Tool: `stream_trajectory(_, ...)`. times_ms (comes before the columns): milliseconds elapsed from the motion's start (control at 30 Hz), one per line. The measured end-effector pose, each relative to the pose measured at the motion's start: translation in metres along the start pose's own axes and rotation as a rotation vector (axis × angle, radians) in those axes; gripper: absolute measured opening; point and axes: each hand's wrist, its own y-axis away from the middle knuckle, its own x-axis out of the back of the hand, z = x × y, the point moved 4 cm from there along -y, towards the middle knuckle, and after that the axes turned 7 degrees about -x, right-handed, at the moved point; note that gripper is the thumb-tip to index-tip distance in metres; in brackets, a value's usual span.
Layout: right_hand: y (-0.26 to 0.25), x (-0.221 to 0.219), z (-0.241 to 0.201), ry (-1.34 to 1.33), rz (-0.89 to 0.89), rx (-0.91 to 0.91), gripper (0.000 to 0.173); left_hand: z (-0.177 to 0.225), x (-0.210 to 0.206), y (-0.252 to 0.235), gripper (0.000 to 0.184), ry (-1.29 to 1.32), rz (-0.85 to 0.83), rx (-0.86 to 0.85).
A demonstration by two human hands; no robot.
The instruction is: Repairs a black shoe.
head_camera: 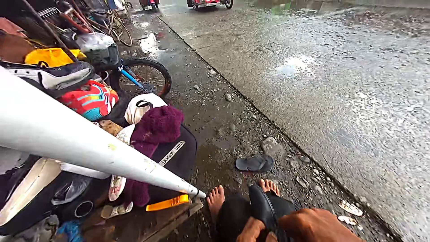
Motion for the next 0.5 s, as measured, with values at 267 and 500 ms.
stream_trajectory(267, -0.005, -0.008, -0.012, 0.077, 0.004, -0.038, 0.023, -0.003, -0.001, 0.003, 0.006, 0.006, -0.011, -0.005)
stream_trajectory(500, 0.001, -0.023, -0.008, 0.165, 0.238, 0.053, 0.018, -0.001, 0.014, 0.003, 0.017, 0.079, -0.139, 0.047)
